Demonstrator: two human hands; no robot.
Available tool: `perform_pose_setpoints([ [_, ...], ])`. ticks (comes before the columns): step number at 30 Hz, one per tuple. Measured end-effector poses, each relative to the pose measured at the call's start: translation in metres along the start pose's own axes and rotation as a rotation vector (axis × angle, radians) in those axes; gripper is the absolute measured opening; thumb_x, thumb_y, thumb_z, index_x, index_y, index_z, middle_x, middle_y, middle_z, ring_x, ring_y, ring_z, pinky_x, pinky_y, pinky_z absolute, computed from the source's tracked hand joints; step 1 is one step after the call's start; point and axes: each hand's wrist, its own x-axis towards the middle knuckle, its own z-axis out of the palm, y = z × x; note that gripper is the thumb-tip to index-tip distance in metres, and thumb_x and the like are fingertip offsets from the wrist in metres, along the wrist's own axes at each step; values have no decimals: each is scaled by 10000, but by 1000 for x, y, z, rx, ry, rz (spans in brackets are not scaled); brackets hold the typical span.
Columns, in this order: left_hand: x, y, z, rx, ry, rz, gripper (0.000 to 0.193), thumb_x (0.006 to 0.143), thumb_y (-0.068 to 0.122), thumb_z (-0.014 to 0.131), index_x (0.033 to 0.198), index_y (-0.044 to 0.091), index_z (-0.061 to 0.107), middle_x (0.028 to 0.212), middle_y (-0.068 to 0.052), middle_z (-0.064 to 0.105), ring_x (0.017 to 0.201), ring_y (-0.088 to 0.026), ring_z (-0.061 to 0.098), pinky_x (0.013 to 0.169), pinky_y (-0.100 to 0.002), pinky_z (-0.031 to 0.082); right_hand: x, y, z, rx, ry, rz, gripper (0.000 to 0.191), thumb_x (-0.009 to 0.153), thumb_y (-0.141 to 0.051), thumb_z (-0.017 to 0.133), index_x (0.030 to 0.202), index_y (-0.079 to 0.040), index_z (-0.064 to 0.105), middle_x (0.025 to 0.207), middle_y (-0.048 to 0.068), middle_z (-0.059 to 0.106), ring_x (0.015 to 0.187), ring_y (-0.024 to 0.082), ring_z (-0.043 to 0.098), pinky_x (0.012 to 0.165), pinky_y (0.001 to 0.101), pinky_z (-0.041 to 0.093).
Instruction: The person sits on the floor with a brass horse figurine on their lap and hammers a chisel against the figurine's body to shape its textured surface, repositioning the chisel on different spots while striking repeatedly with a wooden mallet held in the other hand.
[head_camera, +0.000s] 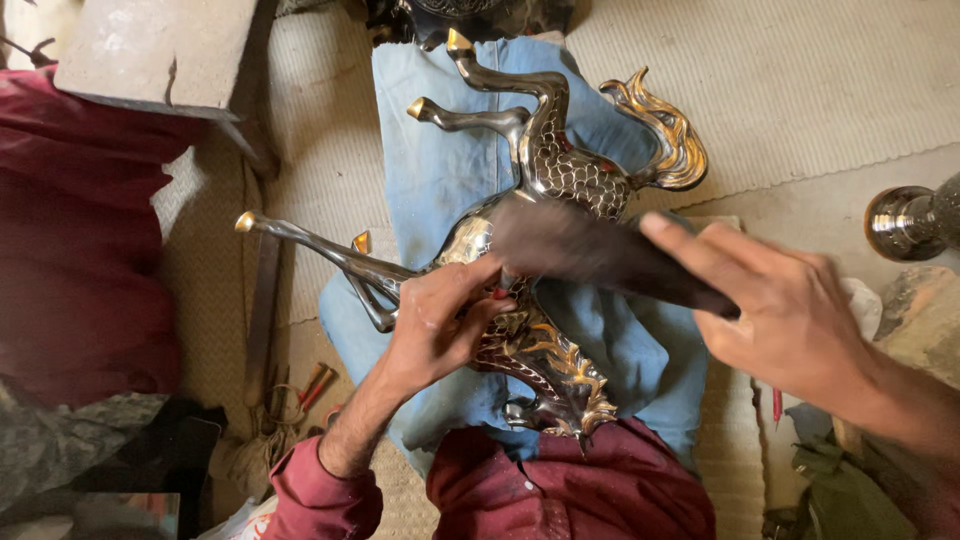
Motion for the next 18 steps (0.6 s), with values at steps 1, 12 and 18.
perform_pose_setpoints([
  [1, -1, 0, 0, 12, -10, -23, 499, 841, -19, 811, 1293, 62, 618, 863, -84, 688, 741, -236, 682, 664, -341, 516, 0, 0, 0, -46, 10, -21, 905, 683, 9, 709, 1513, -279, 490, 841, 74, 585, 632, 299, 617, 621, 445, 552],
  [12, 5, 4, -5, -103, -43, 92, 557, 869, -62, 699, 1391, 59, 548, 1103, -127, 753, 818, -257, 700, 712, -363, 542, -3, -5, -6, 220, 176, -119, 871, 686, -45, 669, 1515, -169, 432, 1114, 113, 629, 807, 285, 657, 660, 394, 555],
  [18, 4, 1, -2, 18, -50, 41, 576, 861, -37, 747, 1403, 89, 596, 887, -84, 708, 735, -255, 654, 683, -374, 508, -11, 0, -1, 153, 147, -29, 880, 707, -64, 690, 1540, -167, 428, 1161, 112, 659, 820, 316, 680, 668, 417, 562],
])
